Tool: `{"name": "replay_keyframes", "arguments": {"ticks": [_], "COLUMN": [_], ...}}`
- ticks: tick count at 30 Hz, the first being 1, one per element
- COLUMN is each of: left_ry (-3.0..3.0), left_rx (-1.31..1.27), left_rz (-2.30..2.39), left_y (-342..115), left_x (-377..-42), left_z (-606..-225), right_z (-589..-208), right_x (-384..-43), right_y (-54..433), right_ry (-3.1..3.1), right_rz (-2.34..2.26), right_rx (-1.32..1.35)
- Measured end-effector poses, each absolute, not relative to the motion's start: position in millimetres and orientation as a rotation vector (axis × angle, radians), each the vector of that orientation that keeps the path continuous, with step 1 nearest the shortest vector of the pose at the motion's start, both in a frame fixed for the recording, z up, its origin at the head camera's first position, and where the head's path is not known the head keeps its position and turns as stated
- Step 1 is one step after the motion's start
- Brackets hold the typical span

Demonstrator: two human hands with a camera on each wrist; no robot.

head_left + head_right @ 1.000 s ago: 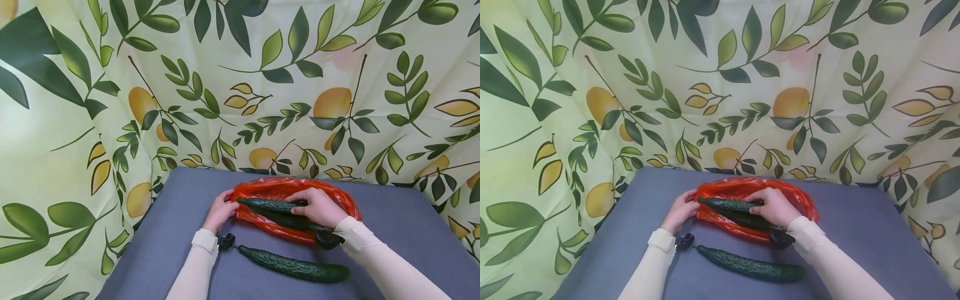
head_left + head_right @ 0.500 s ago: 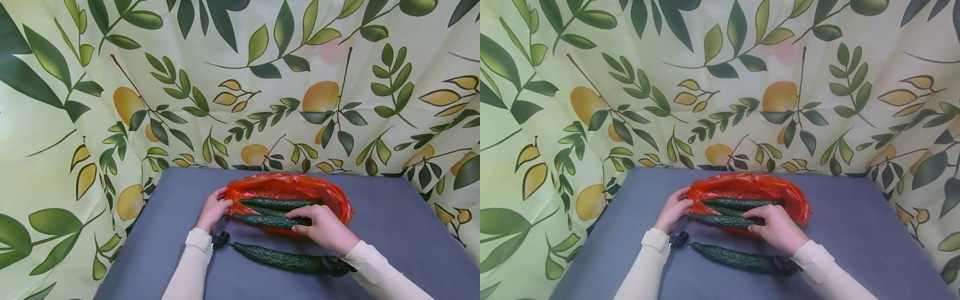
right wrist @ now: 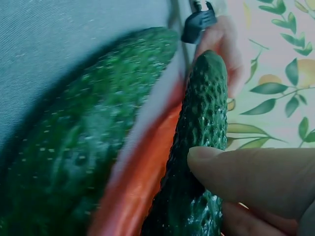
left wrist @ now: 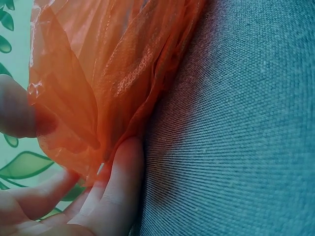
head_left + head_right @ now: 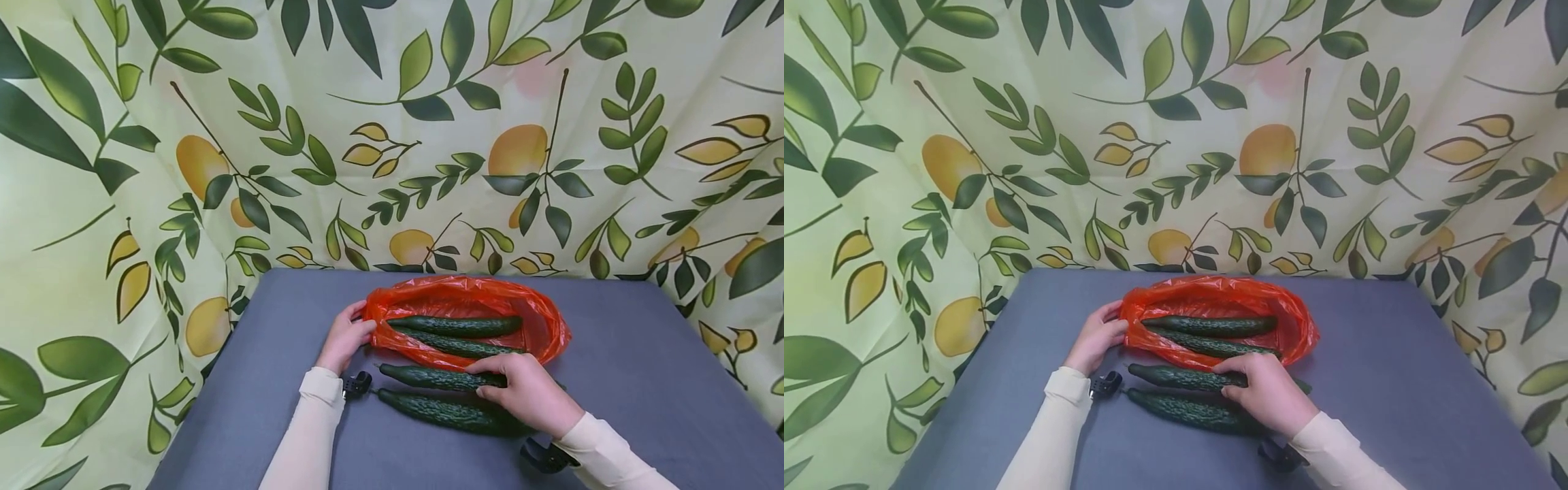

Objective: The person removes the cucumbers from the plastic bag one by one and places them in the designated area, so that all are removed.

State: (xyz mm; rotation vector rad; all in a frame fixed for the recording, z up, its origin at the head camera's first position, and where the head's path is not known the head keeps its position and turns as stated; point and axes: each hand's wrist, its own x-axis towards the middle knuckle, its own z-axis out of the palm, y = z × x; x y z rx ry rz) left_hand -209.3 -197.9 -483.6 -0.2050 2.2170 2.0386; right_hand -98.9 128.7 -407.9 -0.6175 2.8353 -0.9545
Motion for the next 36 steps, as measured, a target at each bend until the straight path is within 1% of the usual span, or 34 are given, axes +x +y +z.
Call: {"name": "replay_keyframes", "arguments": {"ticks": [11, 23, 28, 36], "left_ry": [2.191, 2.216, 2.218, 2.221], "left_rx": [-0.198, -0.212, -0.233, -0.215], "left_rz": [2.046, 2.023, 2.018, 2.033], "left_y": [-197, -197, -198, -198], "left_x": [-209, -210, -209, -210], "left_z": [-479, -481, -481, -483], "right_z": [-432, -446, -442, -414], "right_x": [-108, -115, -120, -141], "right_y": [129, 123, 122, 124], "right_ry": [2.784, 2.778, 2.744, 2.744], "right_rz": [-0.909, -0.878, -0.882, -0.982], "right_rx": [-0.55, -0.58, -0.606, -0.677]}}
